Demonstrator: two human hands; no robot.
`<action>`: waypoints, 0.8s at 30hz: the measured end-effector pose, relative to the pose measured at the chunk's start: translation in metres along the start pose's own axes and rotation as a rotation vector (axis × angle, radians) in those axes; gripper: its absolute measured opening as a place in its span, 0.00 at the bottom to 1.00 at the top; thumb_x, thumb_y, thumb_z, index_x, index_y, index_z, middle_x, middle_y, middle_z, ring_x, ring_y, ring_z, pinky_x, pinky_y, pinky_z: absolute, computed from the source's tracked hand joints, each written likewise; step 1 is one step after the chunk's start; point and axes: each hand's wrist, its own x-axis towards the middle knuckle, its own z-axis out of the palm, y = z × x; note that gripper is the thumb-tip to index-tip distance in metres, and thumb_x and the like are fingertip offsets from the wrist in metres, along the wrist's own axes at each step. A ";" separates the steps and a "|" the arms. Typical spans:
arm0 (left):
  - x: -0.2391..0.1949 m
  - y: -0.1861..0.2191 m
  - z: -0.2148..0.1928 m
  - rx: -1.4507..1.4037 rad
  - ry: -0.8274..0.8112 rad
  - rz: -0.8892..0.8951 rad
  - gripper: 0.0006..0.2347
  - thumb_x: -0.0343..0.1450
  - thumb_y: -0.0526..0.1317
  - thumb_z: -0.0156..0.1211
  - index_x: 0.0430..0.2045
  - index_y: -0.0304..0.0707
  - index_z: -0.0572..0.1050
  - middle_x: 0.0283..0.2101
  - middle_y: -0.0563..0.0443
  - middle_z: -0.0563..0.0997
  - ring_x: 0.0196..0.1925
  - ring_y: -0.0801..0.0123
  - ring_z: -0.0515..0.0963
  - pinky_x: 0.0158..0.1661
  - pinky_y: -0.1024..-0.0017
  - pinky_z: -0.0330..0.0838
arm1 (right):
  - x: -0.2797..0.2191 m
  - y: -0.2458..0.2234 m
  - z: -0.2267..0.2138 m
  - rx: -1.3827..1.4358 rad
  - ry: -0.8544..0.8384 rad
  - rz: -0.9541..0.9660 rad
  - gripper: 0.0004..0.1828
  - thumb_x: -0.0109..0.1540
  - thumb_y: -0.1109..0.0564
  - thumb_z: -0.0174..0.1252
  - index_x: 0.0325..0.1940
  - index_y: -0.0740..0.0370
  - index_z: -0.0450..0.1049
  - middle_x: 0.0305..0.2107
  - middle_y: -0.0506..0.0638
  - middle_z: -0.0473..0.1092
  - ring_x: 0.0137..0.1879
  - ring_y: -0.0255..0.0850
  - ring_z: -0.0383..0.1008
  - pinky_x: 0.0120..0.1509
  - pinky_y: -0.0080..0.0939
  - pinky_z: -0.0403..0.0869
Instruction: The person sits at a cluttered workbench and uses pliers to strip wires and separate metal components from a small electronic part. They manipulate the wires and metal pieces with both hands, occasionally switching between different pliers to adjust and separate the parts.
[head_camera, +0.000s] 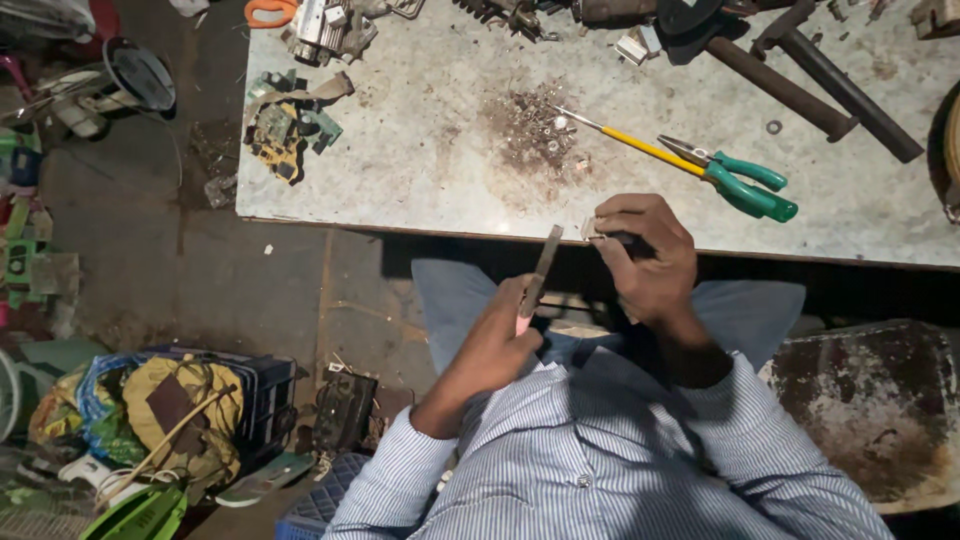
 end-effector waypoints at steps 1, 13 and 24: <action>-0.002 0.004 -0.001 0.013 -0.017 -0.039 0.27 0.62 0.31 0.54 0.60 0.29 0.64 0.52 0.35 0.70 0.57 0.44 0.72 0.59 0.61 0.65 | 0.000 -0.002 0.000 -0.021 0.000 -0.021 0.10 0.59 0.72 0.63 0.43 0.66 0.75 0.46 0.56 0.73 0.51 0.44 0.76 0.57 0.39 0.76; 0.000 0.012 0.008 0.035 -0.005 0.048 0.26 0.62 0.31 0.54 0.59 0.31 0.64 0.50 0.35 0.70 0.56 0.43 0.72 0.56 0.59 0.67 | -0.007 0.007 -0.005 0.072 -0.026 0.029 0.13 0.59 0.72 0.67 0.45 0.68 0.74 0.44 0.55 0.74 0.49 0.41 0.77 0.56 0.37 0.75; 0.003 0.008 0.005 -0.020 -0.128 0.105 0.28 0.62 0.31 0.55 0.62 0.30 0.62 0.52 0.36 0.71 0.57 0.45 0.73 0.56 0.59 0.67 | -0.007 0.006 -0.018 0.036 -0.108 0.290 0.11 0.63 0.66 0.61 0.50 0.68 0.76 0.42 0.53 0.79 0.48 0.36 0.80 0.54 0.35 0.78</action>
